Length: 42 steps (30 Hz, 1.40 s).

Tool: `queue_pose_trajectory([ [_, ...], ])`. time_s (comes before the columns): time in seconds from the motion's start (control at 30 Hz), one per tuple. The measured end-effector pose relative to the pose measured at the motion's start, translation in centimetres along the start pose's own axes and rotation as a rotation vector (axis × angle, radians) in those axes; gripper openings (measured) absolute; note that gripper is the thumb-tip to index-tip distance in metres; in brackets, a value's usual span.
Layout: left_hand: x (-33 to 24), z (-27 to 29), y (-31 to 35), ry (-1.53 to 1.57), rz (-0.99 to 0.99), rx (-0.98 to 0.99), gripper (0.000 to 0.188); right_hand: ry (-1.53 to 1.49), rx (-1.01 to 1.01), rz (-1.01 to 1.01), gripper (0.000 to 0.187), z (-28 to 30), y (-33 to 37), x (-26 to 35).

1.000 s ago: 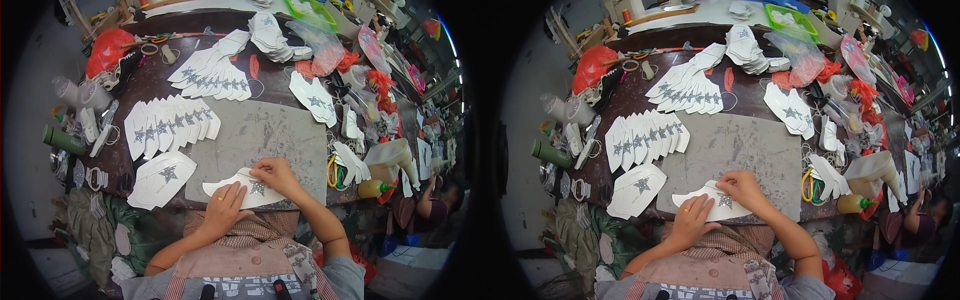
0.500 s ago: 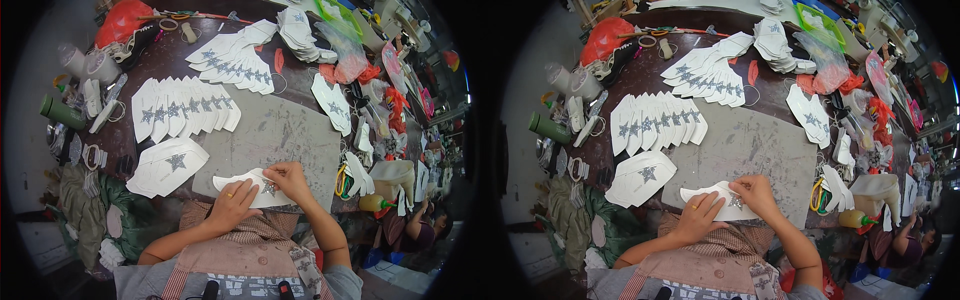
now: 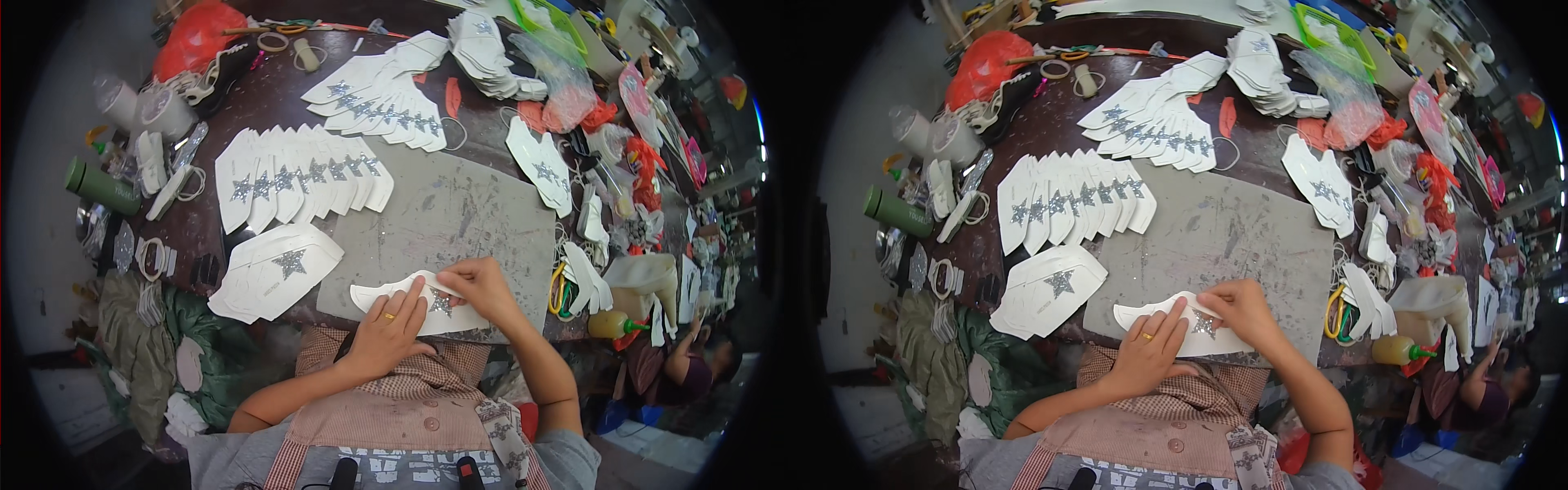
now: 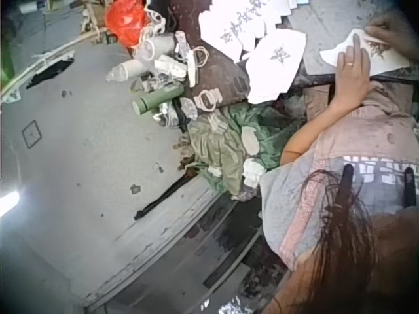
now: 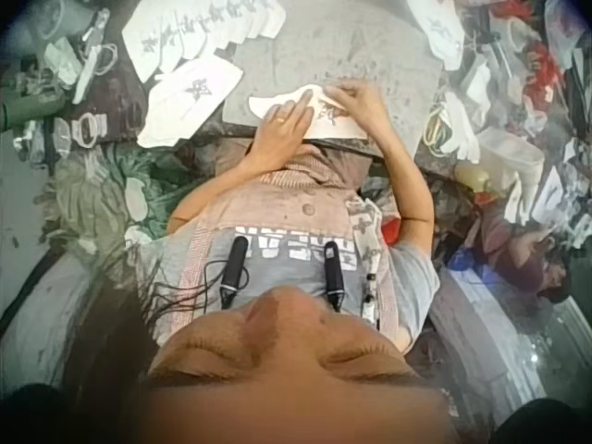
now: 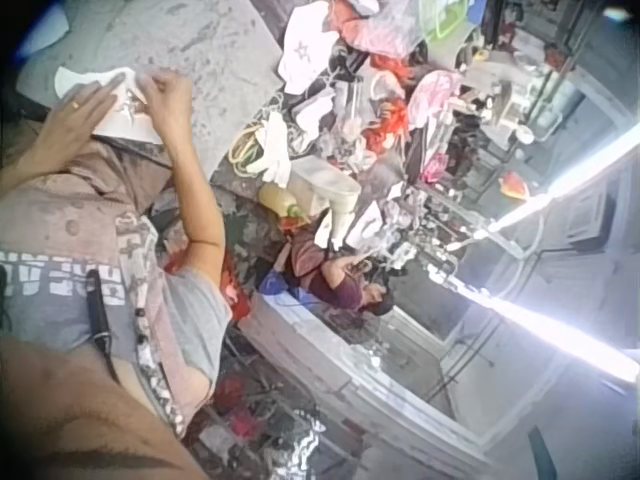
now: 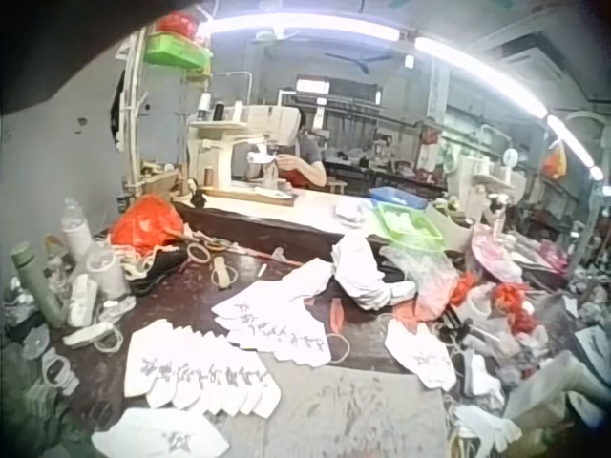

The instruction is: The person places silver star-shaped sequins onto white fabric pieces, pressing them into place by hand. They handle the fabric pieces one at a time, arranging the stars in a specific pattern before moving to the next piece.

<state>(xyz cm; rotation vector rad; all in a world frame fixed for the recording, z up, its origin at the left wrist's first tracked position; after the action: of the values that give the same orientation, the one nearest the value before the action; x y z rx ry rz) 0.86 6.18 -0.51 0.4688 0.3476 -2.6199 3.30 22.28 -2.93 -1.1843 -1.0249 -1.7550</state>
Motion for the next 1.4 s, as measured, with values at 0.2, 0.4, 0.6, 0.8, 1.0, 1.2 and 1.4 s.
queue_pose_trajectory([
  [0.2, -0.2, 0.1, -0.6, 0.002, 0.009, 0.032, 0.087, 0.013, -0.001, -0.091, 0.024, 4.7, 3.7, -1.2],
  [0.4, -0.6, -0.3, -0.8, -0.016, 0.033, 0.069, 0.097, -0.053, -0.219, -0.094, 0.026, 6.1, 4.7, -3.3],
  [0.6, -1.0, -0.4, -1.3, -0.110, 0.073, 0.084, 0.102, 0.064, -0.236, -0.029, 0.029, 5.7, 5.2, -3.4],
  [0.8, -2.5, -0.1, -3.1, -0.128, 0.106, 0.187, 0.102, 0.192, -0.229, 0.012, 0.030, 5.5, 5.2, -2.4],
  [1.0, -6.0, -3.0, -1.8, 0.073, -0.221, 0.215, 0.102, 0.032, -0.275, -0.015, 0.022, 6.4, 6.9, -1.8],
  [1.2, -6.0, -3.6, -1.9, 0.076, -0.182, 0.225, 0.106, -0.094, -0.307, 0.101, 0.017, 5.2, 10.0, -3.7],
  [1.4, -6.5, -4.0, -1.8, -0.042, -0.183, 0.172, 0.102, -0.048, -0.257, 0.023, 0.014, 5.3, 9.9, -4.1],
])
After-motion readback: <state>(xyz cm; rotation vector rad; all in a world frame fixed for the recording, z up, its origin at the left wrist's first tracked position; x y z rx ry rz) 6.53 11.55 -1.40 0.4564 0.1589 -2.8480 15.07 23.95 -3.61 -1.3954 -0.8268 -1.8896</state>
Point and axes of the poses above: each hand's wrist, its own y-axis away from the middle knuckle, its own z-axis out of the back of the hand, x = y × z, the point moved 9 cm from there along -y, towards the middle knuckle, and after that the axes turned 15 degrees about z, right-handed, at the moved point
